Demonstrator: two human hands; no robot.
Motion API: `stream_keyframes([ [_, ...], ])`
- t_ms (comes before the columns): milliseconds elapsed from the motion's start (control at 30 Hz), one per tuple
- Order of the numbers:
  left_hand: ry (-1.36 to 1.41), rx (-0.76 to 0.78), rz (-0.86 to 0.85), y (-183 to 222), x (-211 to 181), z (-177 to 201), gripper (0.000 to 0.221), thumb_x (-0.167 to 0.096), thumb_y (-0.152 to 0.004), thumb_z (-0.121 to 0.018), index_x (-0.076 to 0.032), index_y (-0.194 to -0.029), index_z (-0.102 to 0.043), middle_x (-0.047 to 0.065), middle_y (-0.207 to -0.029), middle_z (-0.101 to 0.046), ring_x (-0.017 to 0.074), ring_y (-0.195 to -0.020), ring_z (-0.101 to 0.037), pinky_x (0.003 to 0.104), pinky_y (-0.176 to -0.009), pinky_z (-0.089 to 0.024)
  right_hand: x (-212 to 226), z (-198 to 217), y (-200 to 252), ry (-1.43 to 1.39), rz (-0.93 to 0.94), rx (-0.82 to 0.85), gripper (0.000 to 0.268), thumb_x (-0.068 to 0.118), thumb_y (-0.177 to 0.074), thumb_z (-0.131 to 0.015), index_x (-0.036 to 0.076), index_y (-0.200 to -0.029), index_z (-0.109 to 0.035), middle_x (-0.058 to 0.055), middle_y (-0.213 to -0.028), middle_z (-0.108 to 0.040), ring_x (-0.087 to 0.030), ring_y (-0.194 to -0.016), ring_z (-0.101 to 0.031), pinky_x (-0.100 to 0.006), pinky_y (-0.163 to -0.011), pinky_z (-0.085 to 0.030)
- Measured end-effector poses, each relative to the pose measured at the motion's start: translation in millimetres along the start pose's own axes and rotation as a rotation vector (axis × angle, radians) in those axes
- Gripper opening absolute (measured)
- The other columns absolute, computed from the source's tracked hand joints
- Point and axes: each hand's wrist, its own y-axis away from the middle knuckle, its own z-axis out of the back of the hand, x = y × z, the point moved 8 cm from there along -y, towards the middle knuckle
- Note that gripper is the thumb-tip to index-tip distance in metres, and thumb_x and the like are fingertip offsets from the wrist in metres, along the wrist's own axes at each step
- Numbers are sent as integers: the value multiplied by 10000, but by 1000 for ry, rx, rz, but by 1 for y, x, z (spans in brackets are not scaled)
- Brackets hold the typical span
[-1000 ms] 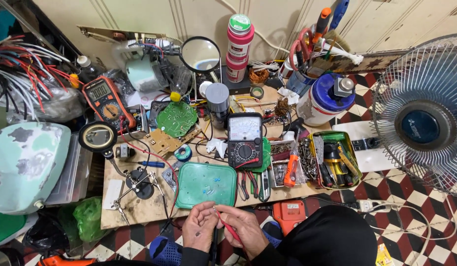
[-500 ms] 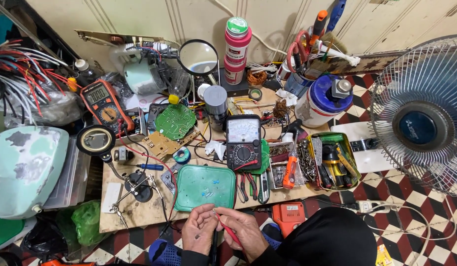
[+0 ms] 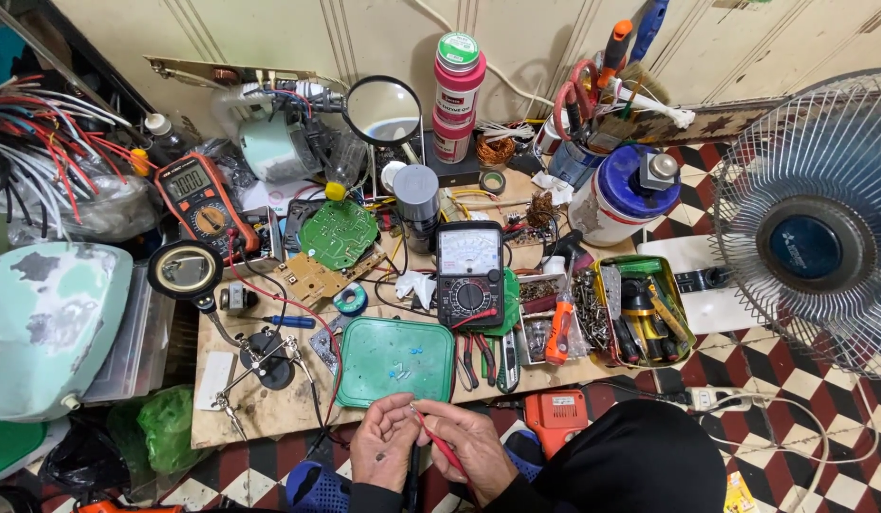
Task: Troubleshooting a green circuit board using a digital multimeter and inspecting small components on a cluttered floor-level workspace.
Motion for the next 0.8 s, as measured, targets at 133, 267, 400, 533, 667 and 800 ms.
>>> stream_keyframes([
  [133, 30, 4, -6, 0, 0, -1, 403, 186, -906, -749, 126, -1304, -725, 229, -1011, -753, 239, -784, -698, 324, -703, -593, 0, 1, 0, 2, -1, 2, 503, 45, -1042, -650, -153, -1503, -690, -201, -877, -756, -125, -421, -457, -237, -329, -244],
  [267, 24, 18, -10, -3, 4, 2, 403, 167, -908, -770, 118, -1306, -730, 221, -996, -766, 235, -771, -708, 317, -698, -584, -1, 1, -1, -10, 2, 7, 507, 45, -1038, -649, -161, -1500, -683, -201, -878, -756, -126, -421, -452, -238, -331, -242],
  [400, 2, 35, 15, -10, 5, 2, 461, 200, -880, -681, 119, -1333, -717, 277, -1064, -816, 255, -836, -747, 308, -751, -597, 5, -3, 1, -11, -45, -17, 534, 56, -1032, -648, -166, -1518, -664, -188, -856, -741, -121, -414, -428, -239, -333, -236],
  [533, -6, 131, -73, -3, 4, 3, 474, 98, -899, -755, 49, -1361, -662, 198, -1066, -780, 218, -877, -740, 288, -797, -586, -2, 8, -2, 76, -27, -52, 429, 73, -1049, -654, -56, -1452, -725, -172, -936, -727, -123, -435, -409, -261, -352, -234],
  [667, -98, 88, -109, 27, -46, -9, 397, 50, -920, -799, 12, -1307, -721, 123, -1028, -786, 140, -857, -694, 237, -806, -551, 22, 5, 8, 259, 103, -146, 361, 165, -1069, -650, -41, -1338, -773, -114, -904, -706, -109, -488, -413, -250, -419, -271],
  [800, 27, 45, -65, 27, -45, 3, 356, 24, -952, -784, 60, -1305, -757, 128, -1020, -790, 145, -898, -719, 229, -845, -565, 1, -3, 16, 302, 40, -141, 366, 191, -1063, -673, -36, -1335, -768, -122, -1041, -738, -106, -532, -445, -251, -437, -269],
])
